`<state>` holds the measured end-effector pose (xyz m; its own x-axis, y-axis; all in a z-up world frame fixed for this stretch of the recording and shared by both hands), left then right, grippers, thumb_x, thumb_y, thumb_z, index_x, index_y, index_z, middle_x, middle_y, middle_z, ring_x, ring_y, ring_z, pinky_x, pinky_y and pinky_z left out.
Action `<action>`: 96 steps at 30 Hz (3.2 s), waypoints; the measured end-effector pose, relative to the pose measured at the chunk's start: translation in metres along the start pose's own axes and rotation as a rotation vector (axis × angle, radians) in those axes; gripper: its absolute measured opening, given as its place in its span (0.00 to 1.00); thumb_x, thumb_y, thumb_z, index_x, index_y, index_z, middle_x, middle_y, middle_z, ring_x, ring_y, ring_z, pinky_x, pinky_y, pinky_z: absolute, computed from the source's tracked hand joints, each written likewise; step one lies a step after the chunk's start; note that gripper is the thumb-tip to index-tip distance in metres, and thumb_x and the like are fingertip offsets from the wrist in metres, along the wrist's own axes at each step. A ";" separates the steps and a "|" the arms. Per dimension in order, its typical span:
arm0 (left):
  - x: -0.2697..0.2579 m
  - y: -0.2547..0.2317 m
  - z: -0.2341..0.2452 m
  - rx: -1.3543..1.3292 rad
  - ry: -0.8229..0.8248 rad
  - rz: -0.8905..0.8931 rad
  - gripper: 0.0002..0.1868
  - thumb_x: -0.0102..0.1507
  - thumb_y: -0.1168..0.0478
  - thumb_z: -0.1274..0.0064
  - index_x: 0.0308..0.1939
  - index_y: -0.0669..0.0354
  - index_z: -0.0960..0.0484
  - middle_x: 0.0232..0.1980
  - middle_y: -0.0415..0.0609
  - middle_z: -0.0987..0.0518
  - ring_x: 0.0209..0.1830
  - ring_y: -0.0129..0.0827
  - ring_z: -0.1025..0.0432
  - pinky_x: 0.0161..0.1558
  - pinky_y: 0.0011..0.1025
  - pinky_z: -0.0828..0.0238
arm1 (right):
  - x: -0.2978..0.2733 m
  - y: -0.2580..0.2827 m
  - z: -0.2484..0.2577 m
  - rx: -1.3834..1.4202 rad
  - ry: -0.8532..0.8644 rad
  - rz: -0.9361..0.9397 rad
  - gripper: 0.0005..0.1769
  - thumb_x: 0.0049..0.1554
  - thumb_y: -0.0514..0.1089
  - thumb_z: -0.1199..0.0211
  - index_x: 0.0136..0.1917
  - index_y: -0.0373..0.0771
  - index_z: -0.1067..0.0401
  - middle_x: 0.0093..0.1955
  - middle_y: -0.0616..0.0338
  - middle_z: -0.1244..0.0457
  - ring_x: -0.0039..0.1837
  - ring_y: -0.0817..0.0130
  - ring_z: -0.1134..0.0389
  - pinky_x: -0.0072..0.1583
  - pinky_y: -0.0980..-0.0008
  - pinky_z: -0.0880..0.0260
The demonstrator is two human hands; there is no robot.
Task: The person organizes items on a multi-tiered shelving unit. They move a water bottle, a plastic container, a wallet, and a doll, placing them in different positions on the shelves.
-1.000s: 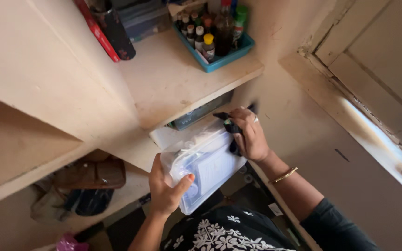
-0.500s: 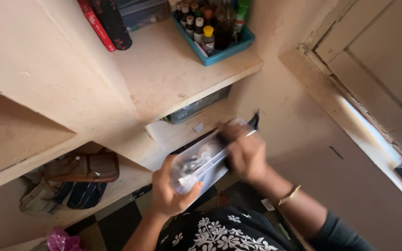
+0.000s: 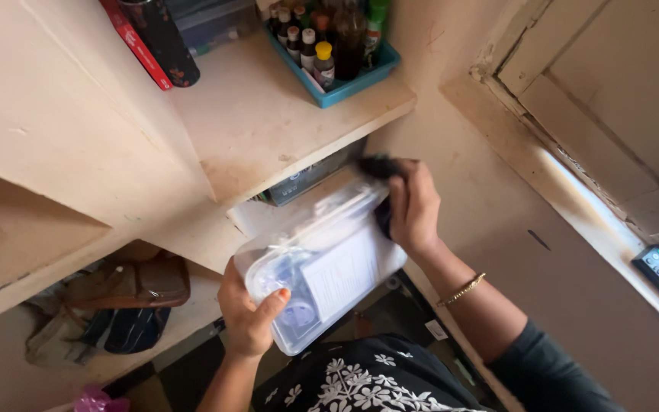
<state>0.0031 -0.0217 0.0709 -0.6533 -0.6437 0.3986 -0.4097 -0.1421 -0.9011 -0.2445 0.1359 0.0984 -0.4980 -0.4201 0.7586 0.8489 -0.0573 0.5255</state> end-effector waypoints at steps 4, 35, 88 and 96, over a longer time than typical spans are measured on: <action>-0.002 0.007 0.014 -0.152 -0.219 0.052 0.29 0.60 0.59 0.41 0.62 0.68 0.29 0.55 0.56 0.23 0.53 0.40 0.25 0.58 0.39 0.26 | -0.015 -0.074 -0.007 0.219 0.014 -0.740 0.17 0.69 0.45 0.46 0.63 0.31 0.30 0.46 0.46 0.32 0.44 0.61 0.33 0.48 0.59 0.31; 0.013 0.059 0.002 -0.274 -0.372 0.247 0.48 0.61 0.37 0.39 0.71 0.67 0.37 0.67 0.59 0.29 0.66 0.44 0.32 0.66 0.42 0.34 | -0.037 0.120 -0.056 0.078 0.538 0.262 0.41 0.50 0.35 0.36 0.75 0.26 0.43 0.77 0.33 0.47 0.79 0.42 0.48 0.77 0.46 0.46; 0.286 0.227 -0.001 1.576 -0.131 0.026 0.41 0.50 0.44 0.29 0.65 0.45 0.23 0.71 0.53 0.31 0.73 0.57 0.43 0.58 0.63 0.39 | -0.071 -0.164 -0.047 0.389 0.635 -0.922 0.20 0.53 0.45 0.30 0.57 0.36 0.23 0.44 0.60 0.29 0.49 0.74 0.31 0.54 0.73 0.31; 0.323 0.254 0.002 1.571 -0.237 0.009 0.41 0.49 0.43 0.29 0.65 0.44 0.22 0.70 0.53 0.31 0.72 0.56 0.45 0.57 0.63 0.42 | -0.118 -0.199 -0.047 0.386 0.673 -1.033 0.22 0.52 0.45 0.28 0.58 0.37 0.23 0.46 0.58 0.27 0.52 0.73 0.29 0.57 0.72 0.30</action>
<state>-0.3105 -0.2671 -0.0293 -0.4805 -0.7249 0.4936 0.7288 -0.6431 -0.2351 -0.3463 0.1543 -0.1136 -0.6065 -0.7158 -0.3460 -0.0354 -0.4104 0.9112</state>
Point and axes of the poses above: each hand's wrist, its own x-axis towards the middle knuckle, its own z-axis out of the back of the hand, y = z × x, the point moved 6 cm from there along x, towards the middle knuckle
